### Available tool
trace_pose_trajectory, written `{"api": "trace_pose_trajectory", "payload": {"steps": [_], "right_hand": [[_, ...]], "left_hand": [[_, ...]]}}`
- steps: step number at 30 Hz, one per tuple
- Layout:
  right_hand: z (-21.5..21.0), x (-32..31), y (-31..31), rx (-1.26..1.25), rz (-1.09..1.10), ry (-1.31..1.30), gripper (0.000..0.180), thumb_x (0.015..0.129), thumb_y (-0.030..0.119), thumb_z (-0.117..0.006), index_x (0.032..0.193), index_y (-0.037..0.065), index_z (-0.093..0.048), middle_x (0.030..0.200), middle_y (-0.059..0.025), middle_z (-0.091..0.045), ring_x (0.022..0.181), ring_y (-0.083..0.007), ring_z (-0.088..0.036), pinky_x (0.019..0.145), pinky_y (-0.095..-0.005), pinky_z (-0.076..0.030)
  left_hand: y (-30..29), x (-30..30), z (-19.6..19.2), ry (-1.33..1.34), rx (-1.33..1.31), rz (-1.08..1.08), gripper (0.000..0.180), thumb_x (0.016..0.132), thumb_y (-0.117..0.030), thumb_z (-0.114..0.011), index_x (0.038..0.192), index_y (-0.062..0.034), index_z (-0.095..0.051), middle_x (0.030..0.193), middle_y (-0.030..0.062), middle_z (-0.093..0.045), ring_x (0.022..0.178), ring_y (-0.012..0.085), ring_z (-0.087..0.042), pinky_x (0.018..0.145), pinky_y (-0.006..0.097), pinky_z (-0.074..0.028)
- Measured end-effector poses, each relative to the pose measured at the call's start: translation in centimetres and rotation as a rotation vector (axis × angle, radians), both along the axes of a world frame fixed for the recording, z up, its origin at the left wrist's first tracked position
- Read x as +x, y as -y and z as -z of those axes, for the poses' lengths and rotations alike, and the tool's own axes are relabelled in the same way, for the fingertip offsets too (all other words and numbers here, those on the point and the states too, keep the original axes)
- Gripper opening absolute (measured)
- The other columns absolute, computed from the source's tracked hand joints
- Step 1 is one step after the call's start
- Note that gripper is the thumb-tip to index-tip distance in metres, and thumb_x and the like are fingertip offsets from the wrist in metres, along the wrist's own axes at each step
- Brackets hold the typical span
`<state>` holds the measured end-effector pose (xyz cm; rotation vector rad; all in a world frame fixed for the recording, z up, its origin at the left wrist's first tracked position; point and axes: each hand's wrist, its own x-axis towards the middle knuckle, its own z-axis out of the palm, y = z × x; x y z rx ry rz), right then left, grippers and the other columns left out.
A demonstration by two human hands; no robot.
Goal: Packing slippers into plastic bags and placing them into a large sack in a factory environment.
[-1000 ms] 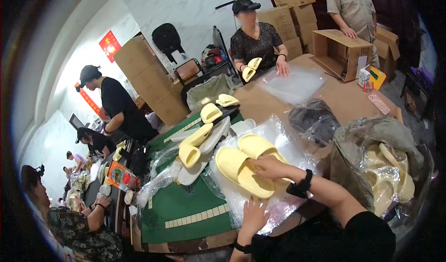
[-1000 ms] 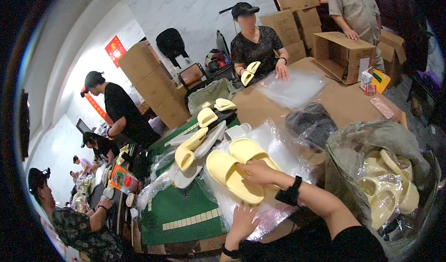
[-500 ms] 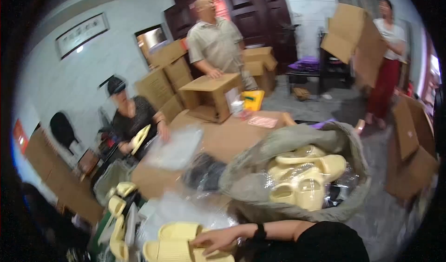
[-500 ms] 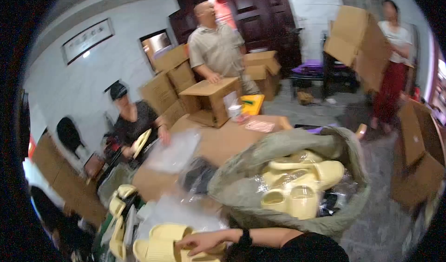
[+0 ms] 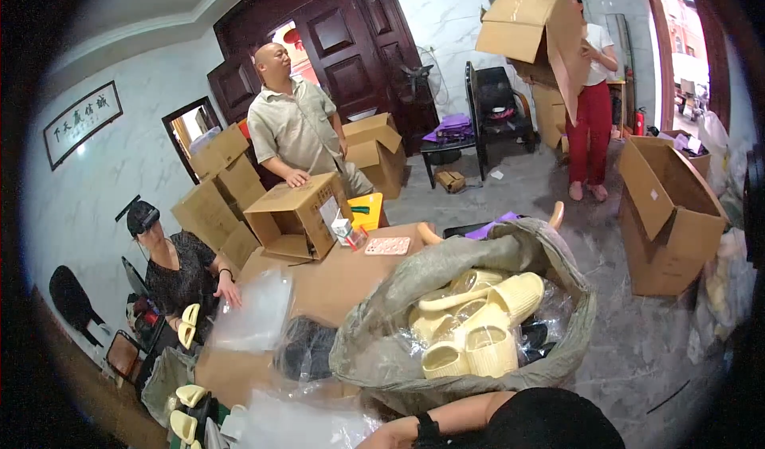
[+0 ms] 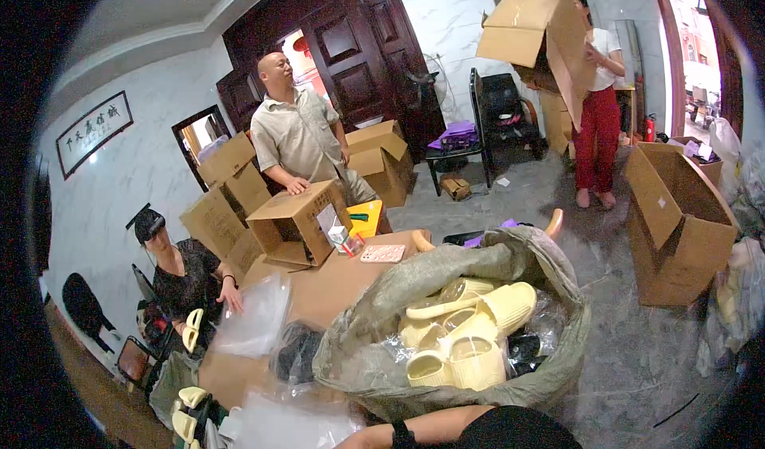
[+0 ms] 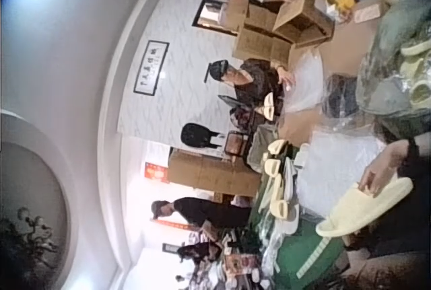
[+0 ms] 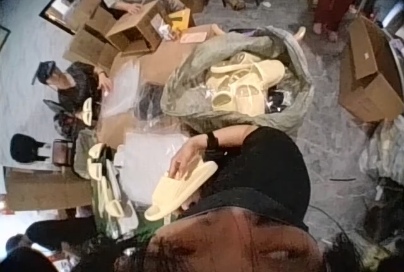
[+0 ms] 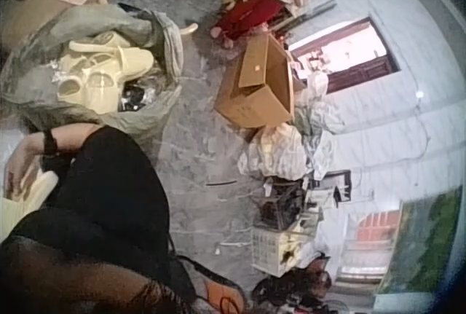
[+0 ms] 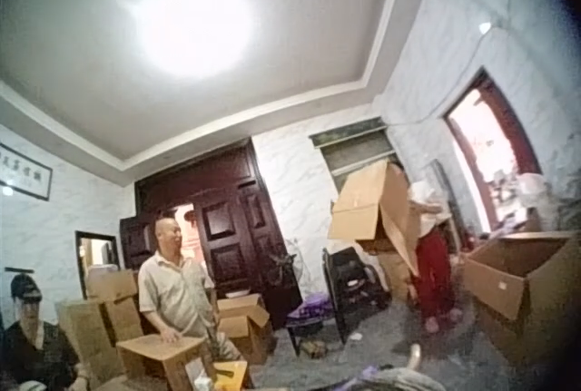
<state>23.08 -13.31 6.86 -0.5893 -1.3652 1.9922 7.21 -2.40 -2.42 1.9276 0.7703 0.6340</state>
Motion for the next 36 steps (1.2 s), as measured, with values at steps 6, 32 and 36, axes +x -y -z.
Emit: {"api": "trace_pose_trajectory", "payload": {"steps": [6,32,36], "right_hand": [[-0.2,-0.5,1.1,0.032,-0.017,0.105,0.043,0.091,0.013,-0.053,0.129,-0.005,-0.043,0.127,-0.0109,-0.051,0.111,-0.0164,-0.05,0.091,-0.0298,-0.043],[3.5,-1.7,-1.1,0.895,0.564,0.887,0.027,0.08,0.024,-0.054,0.099,0.005,-0.057,0.099,-0.0153,-0.058,0.087,-0.0329,-0.057,0.073,-0.0424,-0.045],[1.5,-1.9,-0.5,0.743,0.575,1.036,0.042,0.079,0.027,-0.057,0.117,0.013,-0.044,0.091,-0.017,-0.057,0.093,-0.0336,-0.054,0.073,-0.046,-0.045]], "left_hand": [[-0.4,-3.6,-1.2,-0.012,0.08,-0.184,0.038,0.089,-0.031,-0.051,0.122,-0.0121,-0.056,0.116,0.0185,-0.056,0.107,0.0304,-0.052,0.092,0.037,-0.04],[5.5,-7.4,-6.6,-0.176,0.58,-0.32,0.041,0.085,-0.015,-0.048,0.124,-0.0026,-0.052,0.13,0.0235,-0.044,0.125,0.0408,-0.033,0.107,0.049,-0.022],[6.4,-5.1,-4.5,-0.243,0.66,-0.229,0.041,0.083,-0.012,-0.053,0.122,-0.0025,-0.051,0.123,0.0232,-0.049,0.125,0.042,-0.031,0.109,0.05,-0.015]]}}
